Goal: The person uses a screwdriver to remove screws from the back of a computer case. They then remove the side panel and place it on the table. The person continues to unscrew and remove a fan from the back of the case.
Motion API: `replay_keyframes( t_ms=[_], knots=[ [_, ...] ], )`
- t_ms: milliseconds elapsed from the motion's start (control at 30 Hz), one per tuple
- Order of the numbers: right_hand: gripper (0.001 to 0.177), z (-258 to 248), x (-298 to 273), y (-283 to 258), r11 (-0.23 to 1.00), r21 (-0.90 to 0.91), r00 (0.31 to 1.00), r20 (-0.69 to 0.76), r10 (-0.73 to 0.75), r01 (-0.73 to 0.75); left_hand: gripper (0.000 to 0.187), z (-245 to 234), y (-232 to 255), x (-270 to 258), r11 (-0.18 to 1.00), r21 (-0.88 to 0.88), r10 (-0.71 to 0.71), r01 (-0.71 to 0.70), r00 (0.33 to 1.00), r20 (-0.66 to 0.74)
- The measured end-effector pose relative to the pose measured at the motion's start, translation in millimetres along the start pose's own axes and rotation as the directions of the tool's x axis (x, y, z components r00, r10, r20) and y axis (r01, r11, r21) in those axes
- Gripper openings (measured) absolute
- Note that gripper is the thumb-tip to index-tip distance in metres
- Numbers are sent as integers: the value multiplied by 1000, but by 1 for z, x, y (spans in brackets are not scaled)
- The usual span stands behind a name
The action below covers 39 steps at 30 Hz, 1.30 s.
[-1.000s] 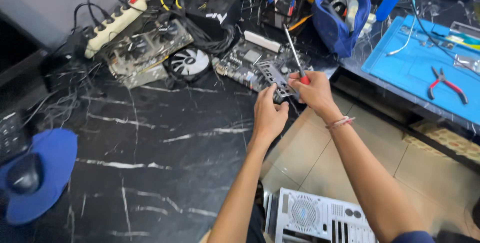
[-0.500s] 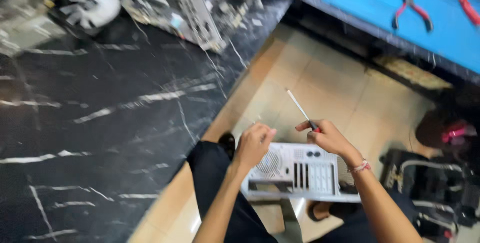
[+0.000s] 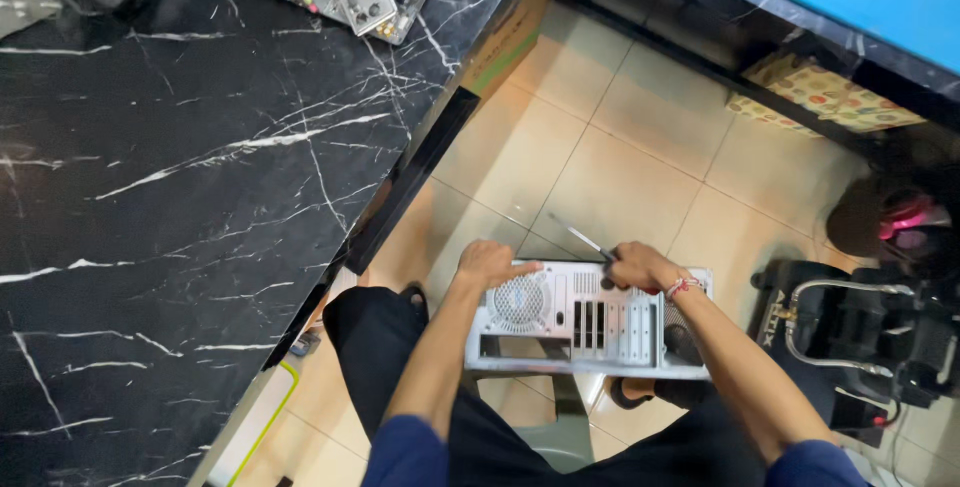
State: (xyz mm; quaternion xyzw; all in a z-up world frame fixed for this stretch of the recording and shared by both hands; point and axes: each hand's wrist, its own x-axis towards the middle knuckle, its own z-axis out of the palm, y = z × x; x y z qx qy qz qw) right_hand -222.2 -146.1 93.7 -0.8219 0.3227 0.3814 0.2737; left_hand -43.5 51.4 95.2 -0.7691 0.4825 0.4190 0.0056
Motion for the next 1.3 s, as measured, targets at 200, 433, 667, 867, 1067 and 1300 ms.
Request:
replay_keyframes(
  t_ms=[200,433,667,867,1067,1300],
  knots=[
    [42,17,-48,40,972,218,996,-20,-85,88,95,32,11,-27,974,121,215,-191,949,-230],
    [27,-8,-153,65,944,233,934,-322,-152,234,89,-9,50,-78,931,250,352,-267,841,-411],
    [19,-48,-276,52,943,268,787,-617,10,198,76,-97,102,-175,910,216,411,-354,703,-580],
    [18,-87,-332,37,903,356,766,-641,47,243,98,-60,99,-290,744,-206,155,-635,465,-872],
    [22,-91,-341,60,727,557,739,-666,103,402,104,16,103,-308,351,-750,-332,-561,674,-660],
    [55,-81,-449,45,531,721,695,-653,302,446,41,7,164,-295,211,-151,-461,-966,38,-887]
  ],
)
